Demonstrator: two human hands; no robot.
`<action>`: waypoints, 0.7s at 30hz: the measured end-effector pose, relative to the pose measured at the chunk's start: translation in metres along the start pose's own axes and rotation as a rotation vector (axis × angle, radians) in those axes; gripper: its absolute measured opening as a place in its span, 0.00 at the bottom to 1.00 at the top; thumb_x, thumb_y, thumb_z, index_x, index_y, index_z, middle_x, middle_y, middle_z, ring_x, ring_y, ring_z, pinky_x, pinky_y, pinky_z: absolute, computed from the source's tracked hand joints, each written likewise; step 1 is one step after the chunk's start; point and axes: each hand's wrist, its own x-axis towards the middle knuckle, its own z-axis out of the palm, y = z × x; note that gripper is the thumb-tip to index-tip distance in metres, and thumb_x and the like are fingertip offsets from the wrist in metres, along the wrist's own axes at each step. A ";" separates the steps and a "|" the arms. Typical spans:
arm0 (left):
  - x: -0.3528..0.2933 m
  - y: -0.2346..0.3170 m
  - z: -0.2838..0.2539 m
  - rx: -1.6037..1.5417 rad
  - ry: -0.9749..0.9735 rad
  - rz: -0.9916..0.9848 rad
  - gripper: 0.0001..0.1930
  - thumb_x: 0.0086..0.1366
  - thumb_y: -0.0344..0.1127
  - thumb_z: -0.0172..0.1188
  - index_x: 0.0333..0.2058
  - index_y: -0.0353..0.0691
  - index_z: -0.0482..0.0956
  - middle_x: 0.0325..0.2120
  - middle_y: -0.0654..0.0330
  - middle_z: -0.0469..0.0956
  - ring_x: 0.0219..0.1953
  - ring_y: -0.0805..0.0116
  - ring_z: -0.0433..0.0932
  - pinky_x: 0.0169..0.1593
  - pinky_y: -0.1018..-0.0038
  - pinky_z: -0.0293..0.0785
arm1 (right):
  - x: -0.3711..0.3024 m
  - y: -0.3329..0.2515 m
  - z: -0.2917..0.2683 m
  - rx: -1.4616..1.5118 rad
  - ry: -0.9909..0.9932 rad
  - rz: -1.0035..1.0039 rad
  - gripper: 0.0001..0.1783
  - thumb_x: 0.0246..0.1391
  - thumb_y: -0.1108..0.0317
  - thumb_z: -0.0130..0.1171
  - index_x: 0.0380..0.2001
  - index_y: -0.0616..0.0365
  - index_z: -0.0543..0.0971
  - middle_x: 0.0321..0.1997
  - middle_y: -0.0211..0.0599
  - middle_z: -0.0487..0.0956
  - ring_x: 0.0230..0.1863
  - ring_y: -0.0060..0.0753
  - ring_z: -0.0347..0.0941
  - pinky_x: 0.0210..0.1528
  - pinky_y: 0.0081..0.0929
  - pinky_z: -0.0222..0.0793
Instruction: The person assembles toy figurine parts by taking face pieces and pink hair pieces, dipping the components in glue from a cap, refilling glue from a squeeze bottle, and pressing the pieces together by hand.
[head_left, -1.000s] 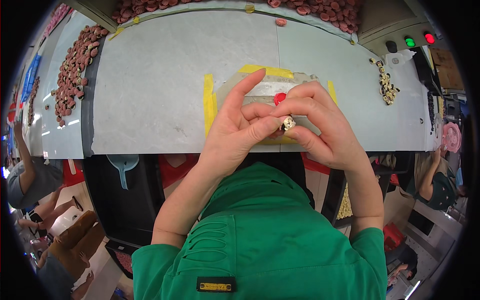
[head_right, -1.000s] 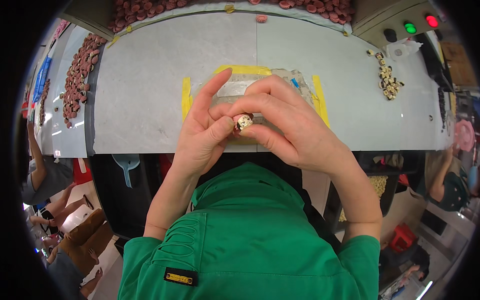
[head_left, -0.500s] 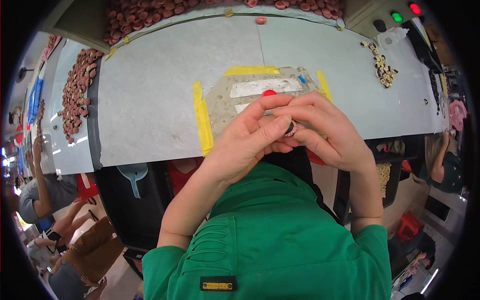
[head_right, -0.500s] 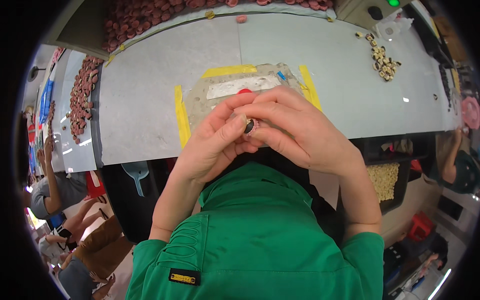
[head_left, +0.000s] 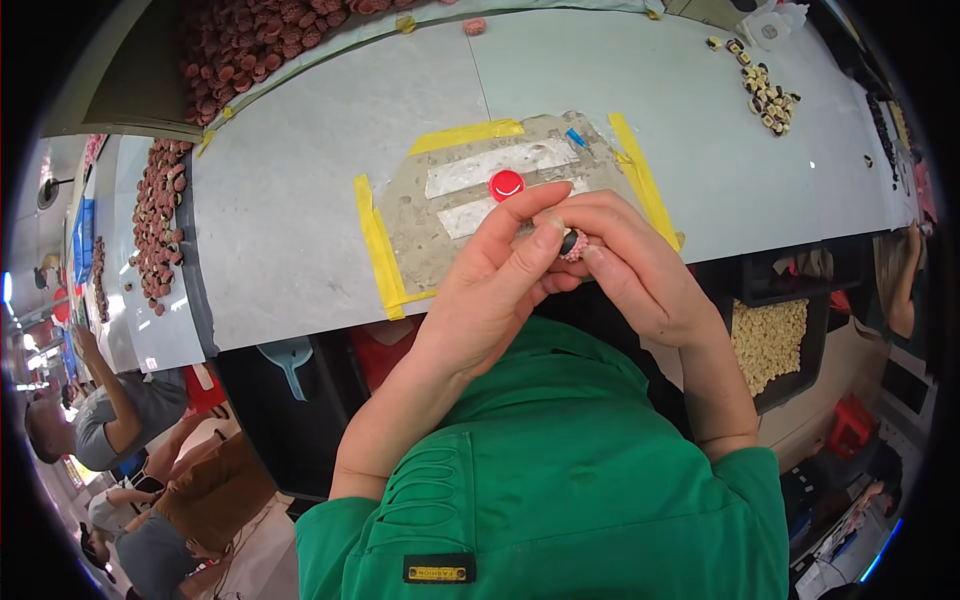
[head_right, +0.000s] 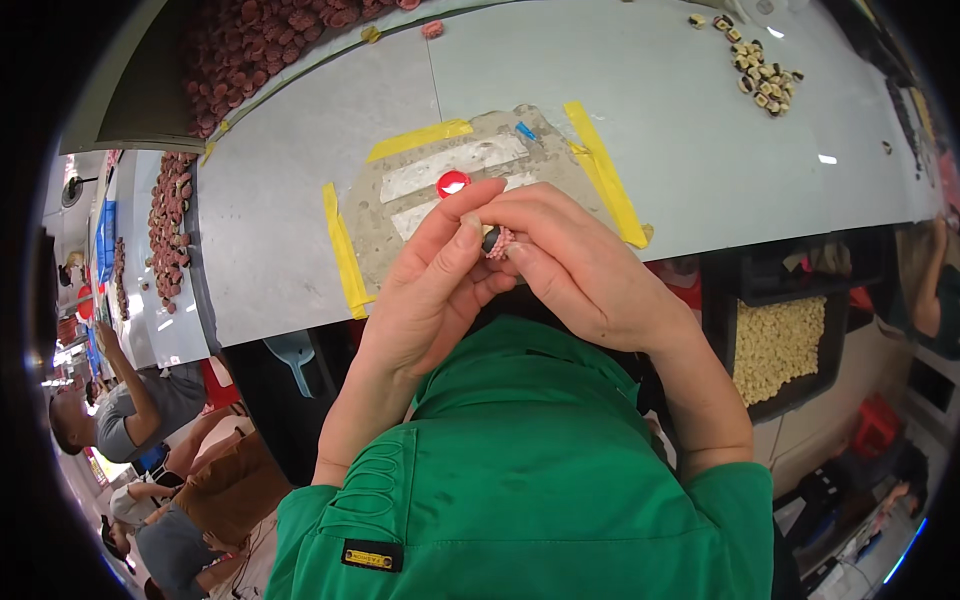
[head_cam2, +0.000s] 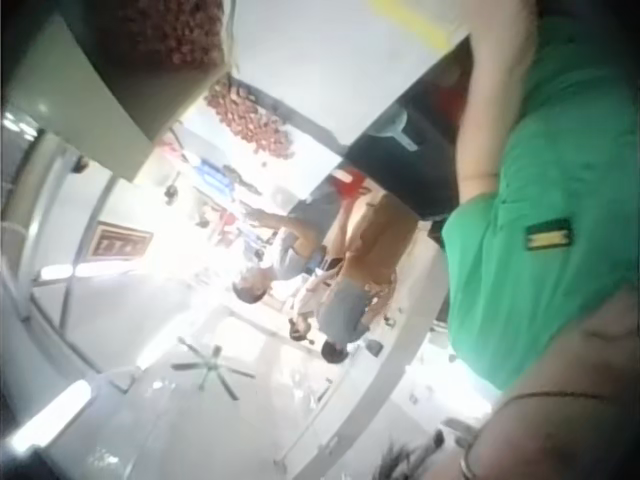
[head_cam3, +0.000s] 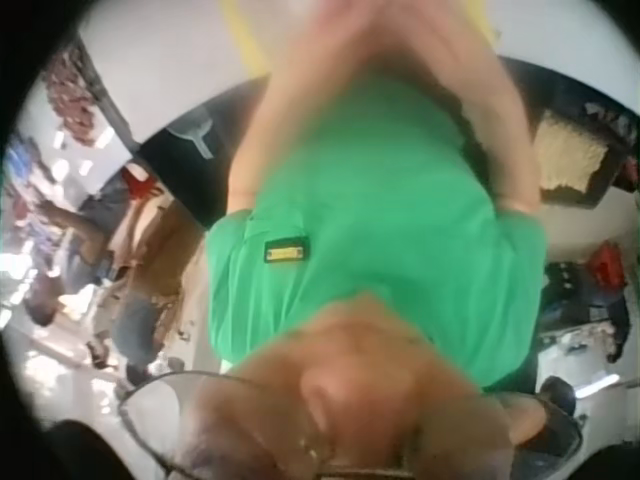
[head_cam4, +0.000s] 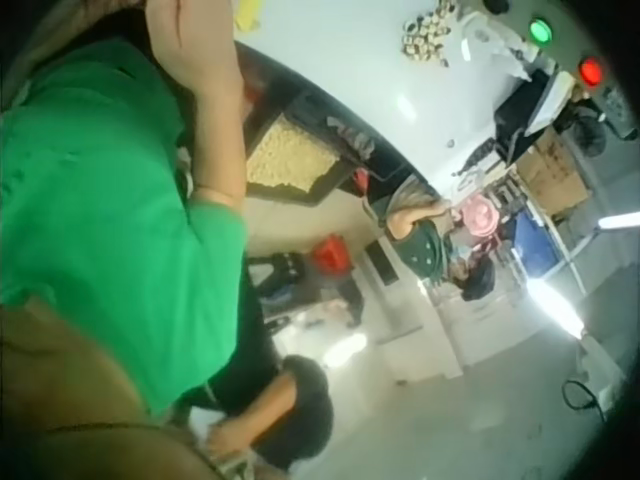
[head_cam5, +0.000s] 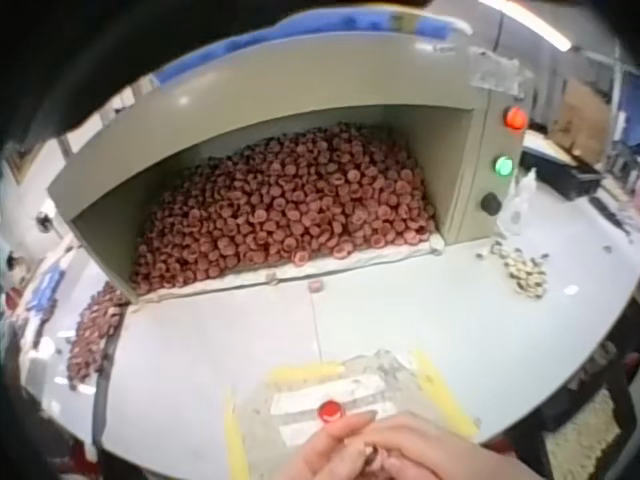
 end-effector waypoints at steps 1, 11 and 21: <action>0.001 -0.001 0.001 0.005 0.006 0.013 0.23 0.69 0.42 0.52 0.60 0.41 0.61 0.42 0.63 0.75 0.43 0.75 0.74 0.47 0.77 0.70 | -0.001 0.002 0.000 0.005 0.001 0.001 0.15 0.59 0.73 0.45 0.49 0.63 0.70 0.47 0.44 0.70 0.47 0.40 0.69 0.50 0.30 0.65; 0.000 0.000 0.002 0.059 -0.001 0.045 0.21 0.68 0.36 0.53 0.58 0.38 0.62 0.39 0.60 0.78 0.41 0.75 0.75 0.47 0.77 0.72 | -0.001 -0.005 -0.009 0.021 -0.054 0.006 0.14 0.58 0.77 0.45 0.48 0.63 0.71 0.47 0.44 0.71 0.46 0.39 0.71 0.49 0.30 0.67; -0.024 0.126 -0.150 1.909 0.732 0.911 0.06 0.63 0.25 0.55 0.39 0.34 0.76 0.38 0.54 0.74 0.41 0.58 0.74 0.44 0.71 0.71 | 0.020 0.028 -0.141 -0.777 0.545 -0.026 0.08 0.55 0.72 0.55 0.38 0.60 0.77 0.40 0.41 0.76 0.43 0.39 0.72 0.46 0.31 0.67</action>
